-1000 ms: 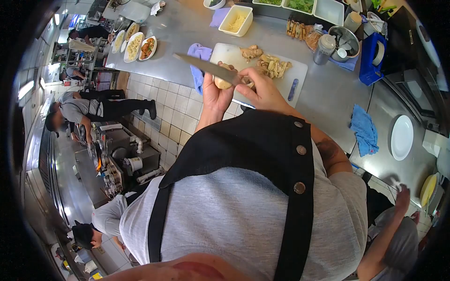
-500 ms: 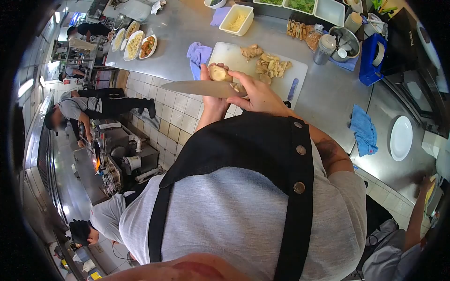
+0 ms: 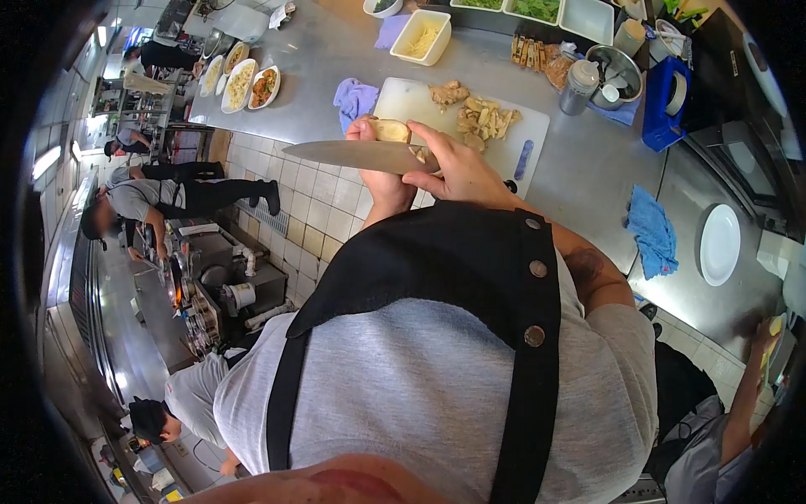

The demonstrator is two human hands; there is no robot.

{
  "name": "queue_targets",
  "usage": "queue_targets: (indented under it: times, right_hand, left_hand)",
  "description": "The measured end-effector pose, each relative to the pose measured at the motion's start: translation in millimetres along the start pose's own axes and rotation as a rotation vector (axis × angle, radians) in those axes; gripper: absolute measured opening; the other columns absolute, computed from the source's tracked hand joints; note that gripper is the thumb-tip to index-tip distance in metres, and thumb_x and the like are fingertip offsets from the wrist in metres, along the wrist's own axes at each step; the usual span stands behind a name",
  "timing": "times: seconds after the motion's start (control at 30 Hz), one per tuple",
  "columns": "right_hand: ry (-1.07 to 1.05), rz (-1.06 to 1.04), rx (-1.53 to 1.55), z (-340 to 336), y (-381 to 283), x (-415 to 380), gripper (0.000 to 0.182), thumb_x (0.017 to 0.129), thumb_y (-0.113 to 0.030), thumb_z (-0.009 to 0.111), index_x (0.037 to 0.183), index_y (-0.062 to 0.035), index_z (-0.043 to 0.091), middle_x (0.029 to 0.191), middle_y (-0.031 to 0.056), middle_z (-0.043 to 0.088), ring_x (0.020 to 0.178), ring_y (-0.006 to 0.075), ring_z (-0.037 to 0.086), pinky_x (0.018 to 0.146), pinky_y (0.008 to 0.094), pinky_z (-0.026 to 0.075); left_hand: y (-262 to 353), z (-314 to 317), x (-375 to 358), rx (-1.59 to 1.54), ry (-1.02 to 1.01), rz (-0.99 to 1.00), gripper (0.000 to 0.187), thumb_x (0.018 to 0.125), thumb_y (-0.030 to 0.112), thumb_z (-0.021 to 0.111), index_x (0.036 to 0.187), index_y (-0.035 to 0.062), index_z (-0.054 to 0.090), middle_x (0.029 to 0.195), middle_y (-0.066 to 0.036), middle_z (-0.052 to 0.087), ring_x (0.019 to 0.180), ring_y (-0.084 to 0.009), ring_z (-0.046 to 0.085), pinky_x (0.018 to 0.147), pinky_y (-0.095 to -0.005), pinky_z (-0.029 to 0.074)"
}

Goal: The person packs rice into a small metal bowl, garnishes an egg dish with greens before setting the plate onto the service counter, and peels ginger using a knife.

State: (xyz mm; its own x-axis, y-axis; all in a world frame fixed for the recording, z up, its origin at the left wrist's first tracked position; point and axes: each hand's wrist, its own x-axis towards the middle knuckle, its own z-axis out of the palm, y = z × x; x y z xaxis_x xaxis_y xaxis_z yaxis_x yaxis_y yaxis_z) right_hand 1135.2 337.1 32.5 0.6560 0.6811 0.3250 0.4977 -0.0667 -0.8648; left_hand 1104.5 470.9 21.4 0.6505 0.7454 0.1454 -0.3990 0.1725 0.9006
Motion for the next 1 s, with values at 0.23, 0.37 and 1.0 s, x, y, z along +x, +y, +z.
queue_targets:
  times: [0.23, 0.37, 1.0]
  right_hand:
    - [0.015, 0.016, 0.047, -1.3, -3.6, 0.3, 0.068, 0.082, -0.039, 0.067, 0.132, -0.0022, 0.039, 0.123, 0.0230, 0.052, 0.109, 0.0391, 0.053, 0.089, 0.0410, 0.045]
    - [0.001, -0.019, -0.024, -4.3, -7.3, 1.3, 0.068, 0.082, -0.038, 0.067, 0.130, 0.0004, 0.039, 0.122, 0.0232, 0.053, 0.108, 0.0392, 0.055, 0.088, 0.0405, 0.046]
    - [0.011, 0.014, 0.024, -1.2, -6.1, 1.4, 0.068, 0.081, -0.037, 0.068, 0.130, 0.0011, 0.040, 0.120, 0.0259, 0.053, 0.104, 0.0389, 0.057, 0.085, 0.0408, 0.047]
  left_hand:
    - [-4.0, -5.0, -1.1, -0.058, -0.041, -0.023, 0.016, 0.097, 0.023, 0.045, 0.103, 0.0085, 0.043, 0.096, -0.006, 0.049, 0.087, -0.0152, 0.051, 0.078, -0.0302, 0.044]
    - [3.5, -3.9, -3.1, -0.086, -0.022, -0.085, 0.012, 0.096, 0.019, 0.045, 0.101, 0.0079, 0.043, 0.098, -0.005, 0.046, 0.091, -0.0148, 0.046, 0.083, -0.0302, 0.039]
    - [8.3, 6.1, -10.0, 0.053, -0.014, 0.090, 0.014, 0.096, 0.020, 0.046, 0.100, 0.0074, 0.041, 0.096, -0.005, 0.043, 0.088, -0.0139, 0.043, 0.081, -0.0300, 0.038]
